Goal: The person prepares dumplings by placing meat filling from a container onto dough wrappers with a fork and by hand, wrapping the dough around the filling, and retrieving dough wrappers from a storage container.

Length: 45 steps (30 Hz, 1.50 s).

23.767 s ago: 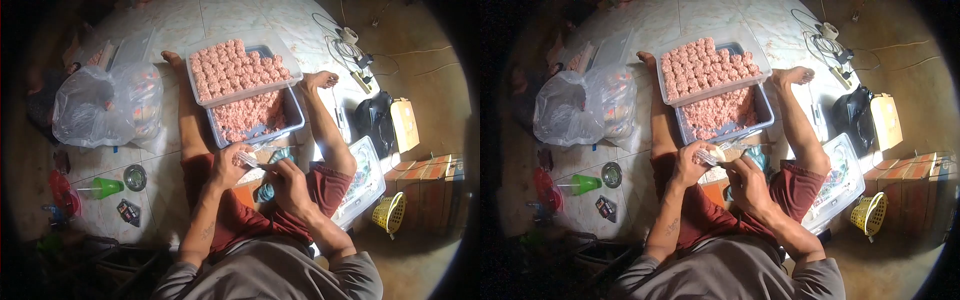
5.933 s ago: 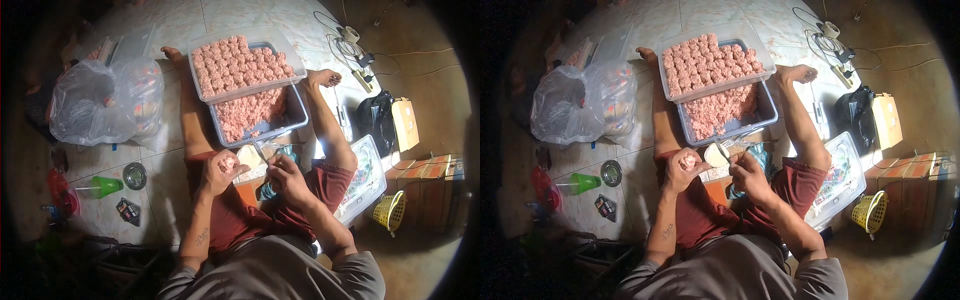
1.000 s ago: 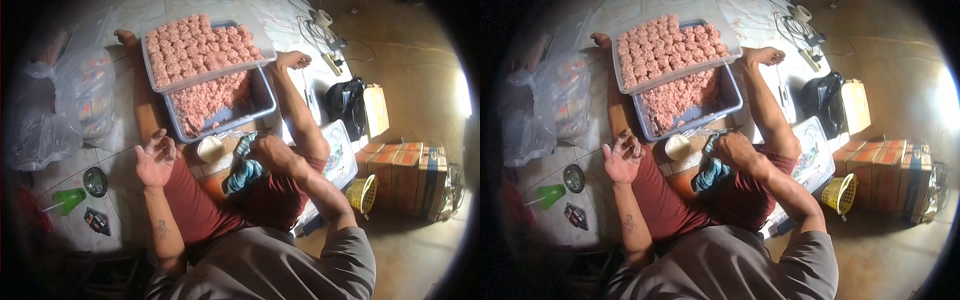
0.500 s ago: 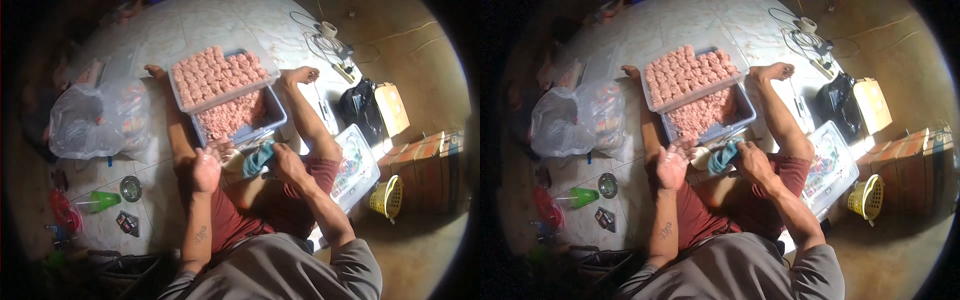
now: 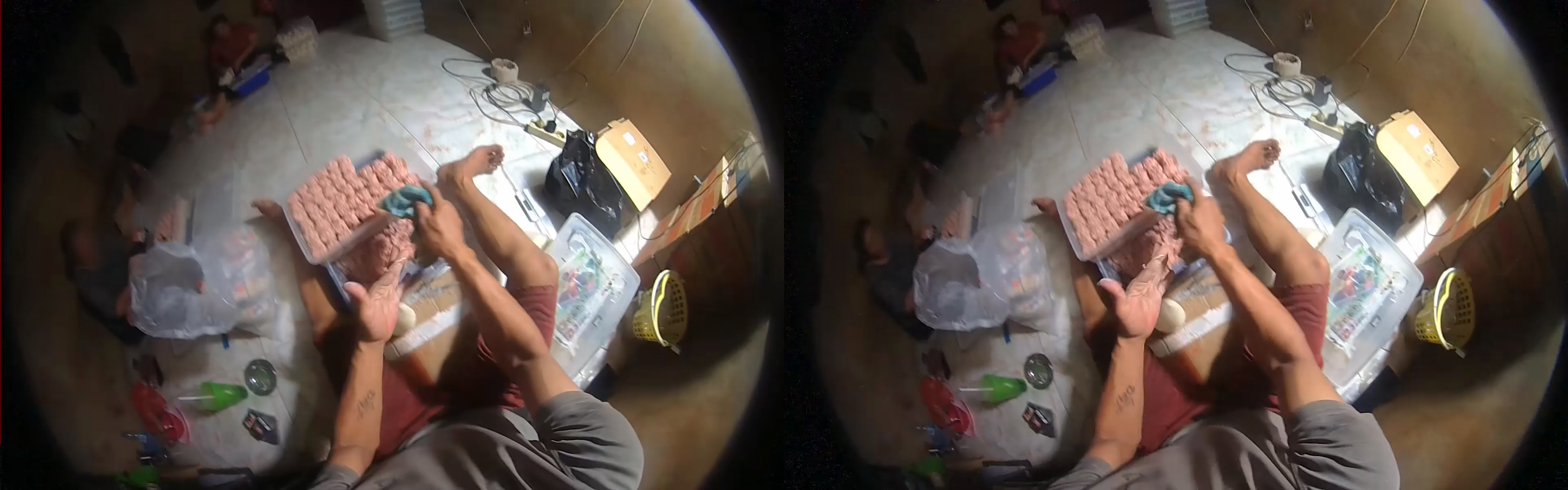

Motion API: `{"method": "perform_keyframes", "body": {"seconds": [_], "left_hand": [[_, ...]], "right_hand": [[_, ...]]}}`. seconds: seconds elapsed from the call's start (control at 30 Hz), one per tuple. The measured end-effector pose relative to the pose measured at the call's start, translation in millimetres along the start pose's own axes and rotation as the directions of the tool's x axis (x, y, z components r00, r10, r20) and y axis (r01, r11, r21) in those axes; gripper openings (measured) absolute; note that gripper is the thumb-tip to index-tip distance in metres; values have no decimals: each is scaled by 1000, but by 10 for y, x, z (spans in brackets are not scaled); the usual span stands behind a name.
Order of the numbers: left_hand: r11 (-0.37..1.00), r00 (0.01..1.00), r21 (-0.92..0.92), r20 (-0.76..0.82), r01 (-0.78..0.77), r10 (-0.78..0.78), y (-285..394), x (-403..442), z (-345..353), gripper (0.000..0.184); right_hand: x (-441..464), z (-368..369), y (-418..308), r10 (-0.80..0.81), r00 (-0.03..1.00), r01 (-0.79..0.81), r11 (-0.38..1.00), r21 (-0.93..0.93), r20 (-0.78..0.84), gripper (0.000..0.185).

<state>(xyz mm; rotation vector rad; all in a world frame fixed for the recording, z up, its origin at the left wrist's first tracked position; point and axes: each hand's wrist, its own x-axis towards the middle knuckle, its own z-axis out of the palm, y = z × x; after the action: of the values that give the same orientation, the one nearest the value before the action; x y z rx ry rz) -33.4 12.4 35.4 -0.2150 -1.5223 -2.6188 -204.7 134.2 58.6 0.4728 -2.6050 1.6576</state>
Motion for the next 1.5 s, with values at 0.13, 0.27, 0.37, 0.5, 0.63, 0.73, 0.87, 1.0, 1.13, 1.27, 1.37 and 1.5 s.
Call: {"method": "perform_keyframes", "body": {"seconds": [0.13,0.27,0.37,0.5,0.63,0.73,0.87,1.0,1.13,1.27,1.37,1.5], "left_hand": [[967,975,-253,-222,-44,-13,366,330,-239,128],[824,988,-564,88,-53,124,-193,559,-794,111],[985,970,158,-217,-75,109,-283,468,-344,82],[593,994,804,-26,-45,110,18,344,-114,73],[448,992,887,83,-116,91,290,464,-166,78],[63,898,996,-79,58,434,122,591,-396,91],[-261,764,965,160,11,625,-32,837,-236,101],[-372,798,896,403,-244,448,169,576,94,123],[-146,754,982,188,-123,630,319,651,29,140],[-223,720,974,185,-42,669,145,732,-384,124],[-730,781,678,501,-86,373,92,756,-445,114],[-276,773,873,485,-402,409,217,459,101,121]], "right_hand": [[-300,-177,-281,-165,986,160,978,133,27,51],[-934,255,-455,-301,947,282,947,155,116,49],[-616,176,-343,-180,977,178,984,24,114,56],[-224,-7,-167,71,994,-53,981,-187,89,54],[-140,-310,16,87,995,-91,991,-101,-42,52],[-519,-362,-170,-60,997,64,993,102,-39,54],[-769,-105,-483,-26,991,35,997,-75,128,50],[-373,-25,-92,0,988,55,930,-364,151,30],[-302,-390,-260,9,996,18,950,-312,87,31],[-614,-336,-329,-83,992,91,993,-81,100,40],[-712,-169,-441,-10,977,38,991,-125,213,37],[-337,-96,81,39,922,135,901,-413,385,37]]}}
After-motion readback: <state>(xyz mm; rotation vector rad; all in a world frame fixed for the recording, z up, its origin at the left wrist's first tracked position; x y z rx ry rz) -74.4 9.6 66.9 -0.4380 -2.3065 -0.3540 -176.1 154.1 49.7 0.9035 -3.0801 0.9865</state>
